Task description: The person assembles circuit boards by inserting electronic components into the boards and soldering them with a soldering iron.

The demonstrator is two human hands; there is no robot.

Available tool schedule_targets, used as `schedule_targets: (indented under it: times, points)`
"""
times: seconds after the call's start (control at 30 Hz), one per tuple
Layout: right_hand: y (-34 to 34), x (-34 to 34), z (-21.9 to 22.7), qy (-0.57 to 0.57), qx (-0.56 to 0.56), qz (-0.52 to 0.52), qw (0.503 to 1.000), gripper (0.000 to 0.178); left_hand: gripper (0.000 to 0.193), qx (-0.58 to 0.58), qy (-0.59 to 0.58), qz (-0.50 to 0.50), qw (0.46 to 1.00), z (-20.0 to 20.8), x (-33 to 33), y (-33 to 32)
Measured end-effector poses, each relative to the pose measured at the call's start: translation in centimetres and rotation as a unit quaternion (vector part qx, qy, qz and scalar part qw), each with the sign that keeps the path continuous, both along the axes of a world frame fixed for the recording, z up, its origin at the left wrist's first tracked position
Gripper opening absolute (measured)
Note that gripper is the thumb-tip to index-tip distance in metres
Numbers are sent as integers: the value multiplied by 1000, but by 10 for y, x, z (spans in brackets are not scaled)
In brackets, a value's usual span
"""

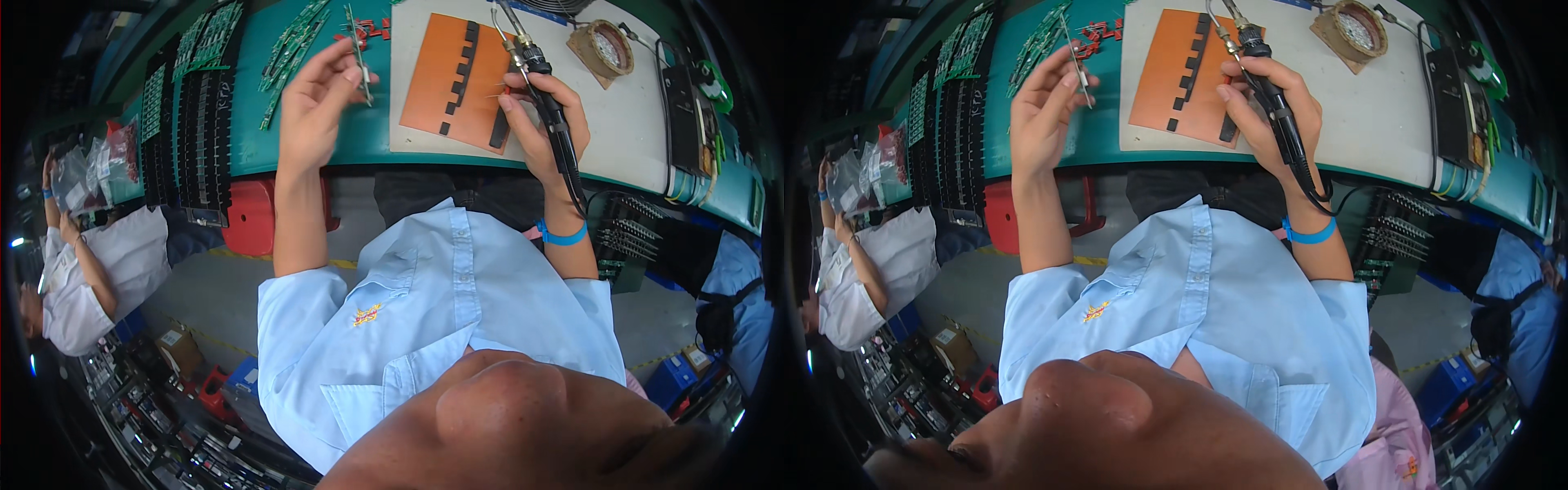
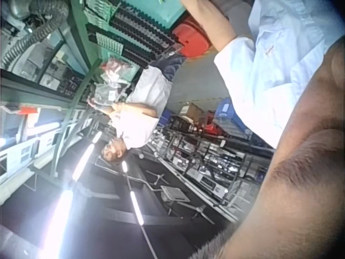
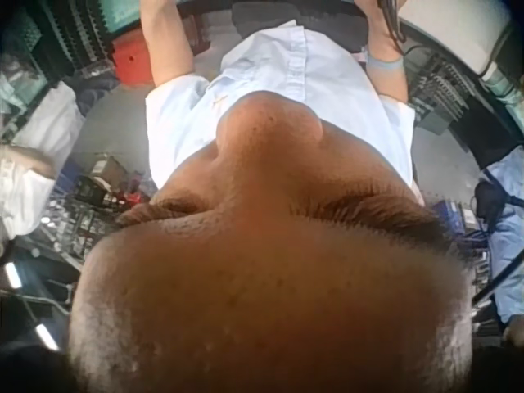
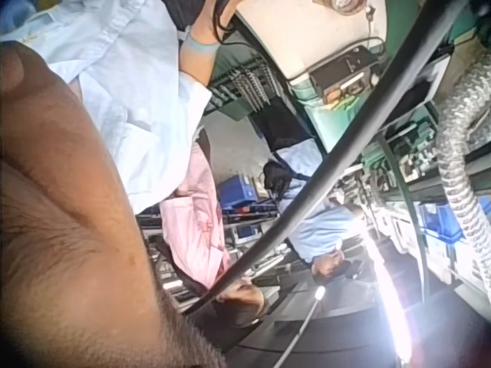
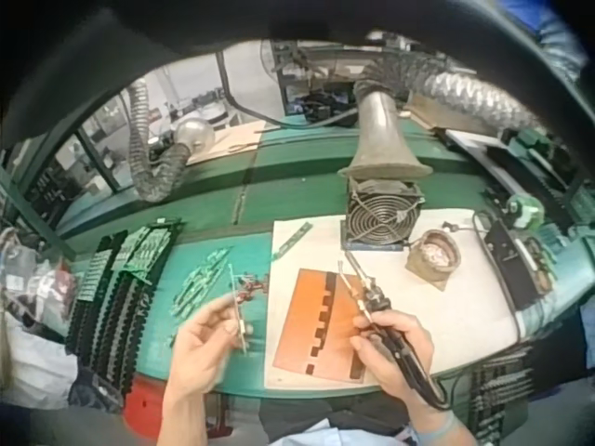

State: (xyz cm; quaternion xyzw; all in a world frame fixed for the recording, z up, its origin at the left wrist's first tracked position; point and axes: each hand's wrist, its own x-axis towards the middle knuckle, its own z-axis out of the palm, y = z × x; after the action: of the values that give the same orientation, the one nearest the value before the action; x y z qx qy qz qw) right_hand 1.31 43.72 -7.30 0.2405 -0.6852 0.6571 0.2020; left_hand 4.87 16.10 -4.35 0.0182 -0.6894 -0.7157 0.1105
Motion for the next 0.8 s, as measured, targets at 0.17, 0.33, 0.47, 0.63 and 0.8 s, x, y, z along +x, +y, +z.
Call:
schedule_targets:
  times: [0.17, 0.33, 0.47, 0.63, 0.8]
  points:
    - [1, 5, 6, 19, -21, -3, 1000, 44, 40, 276, -54, -169, 945, -13, 7, 30]
    - [-4, 11, 17, 45, -13, 19, 999, 45, 43, 383, -81, -234, 890, -25, 13, 50]
    - [-12, 6, 20, 100, -11, 13, 995, 46, 42, 416, -86, -256, 868, -27, 16, 57]
    - [-13, 1, 20, 142, 23, 14, 989, 47, 41, 401, -103, -257, 873, -27, 18, 60]
    - [-14, -3, 20, 160, 25, 10, 987, 47, 41, 382, -104, -268, 878, -28, 20, 63]
